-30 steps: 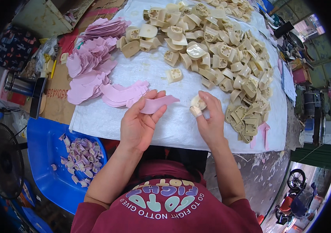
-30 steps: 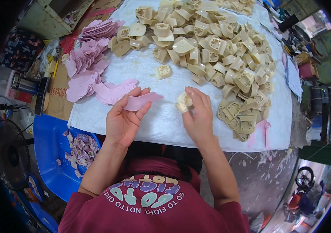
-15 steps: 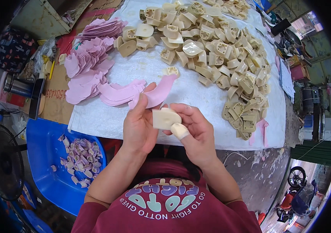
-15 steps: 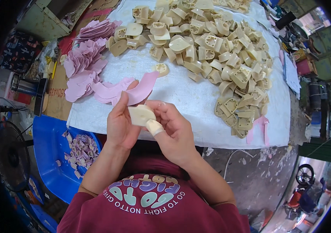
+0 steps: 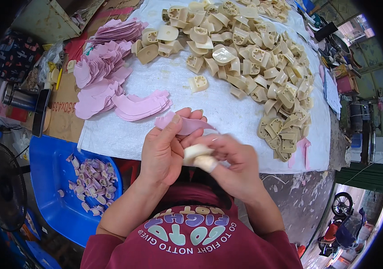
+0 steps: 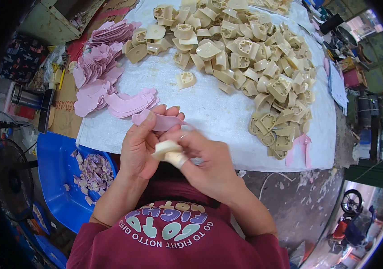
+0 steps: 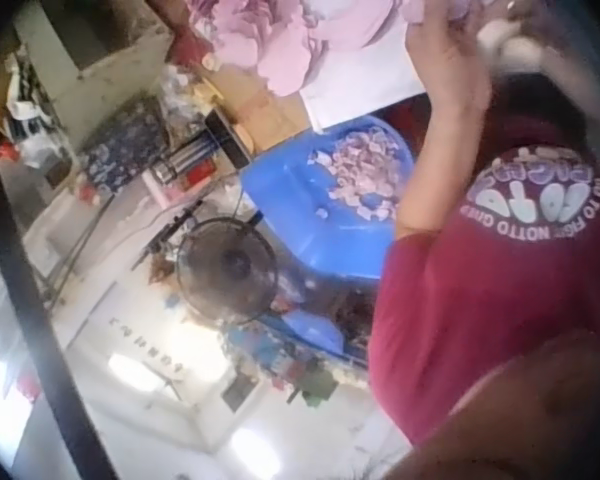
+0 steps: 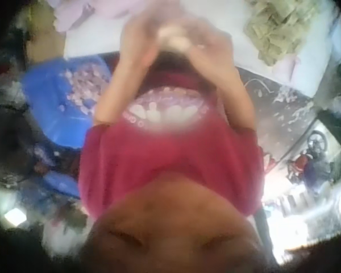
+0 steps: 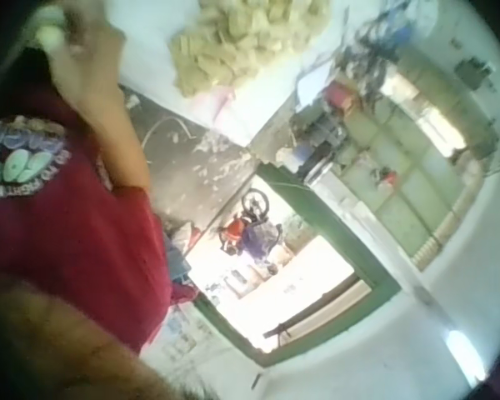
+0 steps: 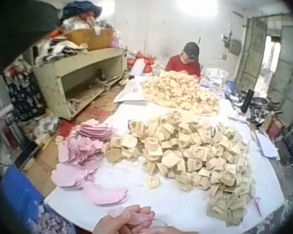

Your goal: The person repeatedly picks up beige plastic molds and pink foam pieces, inserts the foam into the molds, and places the assembled units into a blue bin. The process is continuous and repetitive, with the person handling each unit individually.

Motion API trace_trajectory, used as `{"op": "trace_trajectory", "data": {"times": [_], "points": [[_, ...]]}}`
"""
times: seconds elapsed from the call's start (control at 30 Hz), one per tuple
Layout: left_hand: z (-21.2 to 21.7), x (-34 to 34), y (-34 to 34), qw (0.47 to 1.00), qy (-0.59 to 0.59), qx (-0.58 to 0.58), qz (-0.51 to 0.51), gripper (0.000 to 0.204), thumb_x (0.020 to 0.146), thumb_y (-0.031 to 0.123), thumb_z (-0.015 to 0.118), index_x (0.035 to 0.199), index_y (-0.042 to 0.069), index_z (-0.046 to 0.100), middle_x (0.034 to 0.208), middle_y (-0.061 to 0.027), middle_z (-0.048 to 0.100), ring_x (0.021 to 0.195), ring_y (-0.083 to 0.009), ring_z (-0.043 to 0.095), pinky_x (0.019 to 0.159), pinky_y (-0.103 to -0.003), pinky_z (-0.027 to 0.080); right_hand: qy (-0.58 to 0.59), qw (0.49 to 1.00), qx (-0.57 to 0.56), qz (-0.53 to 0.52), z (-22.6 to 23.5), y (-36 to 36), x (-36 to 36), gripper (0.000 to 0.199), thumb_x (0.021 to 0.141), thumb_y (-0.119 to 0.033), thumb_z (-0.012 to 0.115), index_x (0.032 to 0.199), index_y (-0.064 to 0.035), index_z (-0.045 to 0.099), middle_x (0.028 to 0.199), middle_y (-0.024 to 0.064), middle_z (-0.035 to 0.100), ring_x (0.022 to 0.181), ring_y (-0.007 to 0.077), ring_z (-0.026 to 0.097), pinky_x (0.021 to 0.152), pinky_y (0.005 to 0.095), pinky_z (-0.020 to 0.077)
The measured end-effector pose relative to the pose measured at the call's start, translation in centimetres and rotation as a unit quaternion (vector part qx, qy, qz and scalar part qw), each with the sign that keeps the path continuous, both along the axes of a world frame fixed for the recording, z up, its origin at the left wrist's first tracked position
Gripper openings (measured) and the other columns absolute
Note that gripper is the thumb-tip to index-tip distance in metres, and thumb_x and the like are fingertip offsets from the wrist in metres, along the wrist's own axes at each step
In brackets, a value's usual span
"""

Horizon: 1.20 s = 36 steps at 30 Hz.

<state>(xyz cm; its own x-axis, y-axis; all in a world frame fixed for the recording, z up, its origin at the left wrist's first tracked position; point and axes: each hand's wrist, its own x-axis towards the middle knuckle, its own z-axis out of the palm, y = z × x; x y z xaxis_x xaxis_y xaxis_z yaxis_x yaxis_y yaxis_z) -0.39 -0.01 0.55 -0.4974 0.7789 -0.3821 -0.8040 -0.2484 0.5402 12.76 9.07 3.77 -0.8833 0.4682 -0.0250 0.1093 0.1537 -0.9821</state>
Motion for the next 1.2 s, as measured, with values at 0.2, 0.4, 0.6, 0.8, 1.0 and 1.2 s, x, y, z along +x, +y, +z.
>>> {"op": "trace_trajectory", "data": {"times": [0.2, 0.4, 0.6, 0.8, 1.0, 1.2], "points": [[1.3, 0.7, -0.9, 0.998, 0.049, 0.045, -0.015, 0.037, 0.099, 0.028, 0.051, 0.123, 0.000, 0.056, 0.122, -0.0201, 0.062, 0.116, -0.0292, 0.060, 0.098, -0.041, 0.049, 0.176, 0.931, 0.310, -0.077, -1.4, 0.2, -0.7, 0.036, 0.071, 0.010, 0.069, 0.103, -0.0011, 0.060, 0.110, 0.0175, 0.064, 0.094, 0.0293, 0.066, 0.079, 0.0343, 0.0540], [2.0, 0.6, -1.4, 0.993, 0.097, 0.049, -0.049, 0.040, 0.101, 0.030, 0.049, 0.126, 0.000, 0.054, 0.121, -0.0222, 0.062, 0.115, -0.0286, 0.060, 0.099, -0.041, 0.048, 0.187, 0.928, 0.309, -0.096, -0.8, 0.4, -0.4, 0.038, 0.069, 0.010, 0.071, 0.104, -0.0011, 0.061, 0.103, 0.0166, 0.066, 0.090, 0.0293, 0.067, 0.076, 0.0341, 0.0547], [2.1, 0.7, -1.2, 0.992, 0.100, 0.055, -0.061, 0.042, 0.101, 0.030, 0.048, 0.127, -0.002, 0.052, 0.122, -0.0231, 0.061, 0.115, -0.0280, 0.060, 0.100, -0.040, 0.047, 0.189, 0.919, 0.334, -0.091, -0.6, 0.7, -0.1, 0.037, 0.069, 0.009, 0.072, 0.103, -0.0006, 0.061, 0.103, 0.0165, 0.066, 0.087, 0.0289, 0.067, 0.073, 0.0328, 0.0551], [2.5, 1.0, -1.1, 0.992, 0.087, 0.072, -0.053, 0.043, 0.101, 0.028, 0.047, 0.128, -0.005, 0.052, 0.121, -0.0225, 0.062, 0.114, -0.0271, 0.061, 0.099, -0.039, 0.047, 0.170, 0.915, 0.352, -0.102, -0.6, 1.0, -0.2, 0.039, 0.066, 0.007, 0.073, 0.102, -0.0024, 0.061, 0.101, 0.0140, 0.065, 0.086, 0.0291, 0.065, 0.072, 0.0354, 0.0528], [1.9, -0.1, -1.4, 0.937, 0.340, -0.068, -0.054, 0.029, 0.097, 0.021, 0.058, 0.110, -0.005, 0.067, 0.105, -0.0108, 0.070, 0.098, -0.0113, 0.062, 0.087, -0.028, 0.049, 0.104, 0.873, 0.471, -0.076, 0.2, 2.0, -0.4, 0.036, 0.062, -0.002, 0.072, 0.095, -0.0061, 0.059, 0.091, 0.0084, 0.062, 0.078, 0.0259, 0.056, 0.068, 0.0364, 0.0391], [1.7, -1.1, -1.6, 0.977, 0.153, -0.084, -0.119, 0.025, 0.093, 0.017, 0.062, 0.105, -0.003, 0.069, 0.107, -0.0146, 0.069, 0.096, -0.0175, 0.065, 0.088, -0.033, 0.050, 0.029, 0.883, 0.469, -0.021, 1.2, 1.7, -0.7, 0.034, 0.061, -0.003, 0.070, 0.093, -0.0053, 0.057, 0.086, 0.0075, 0.054, 0.080, 0.0263, 0.052, 0.072, 0.0383, 0.0360]]}}
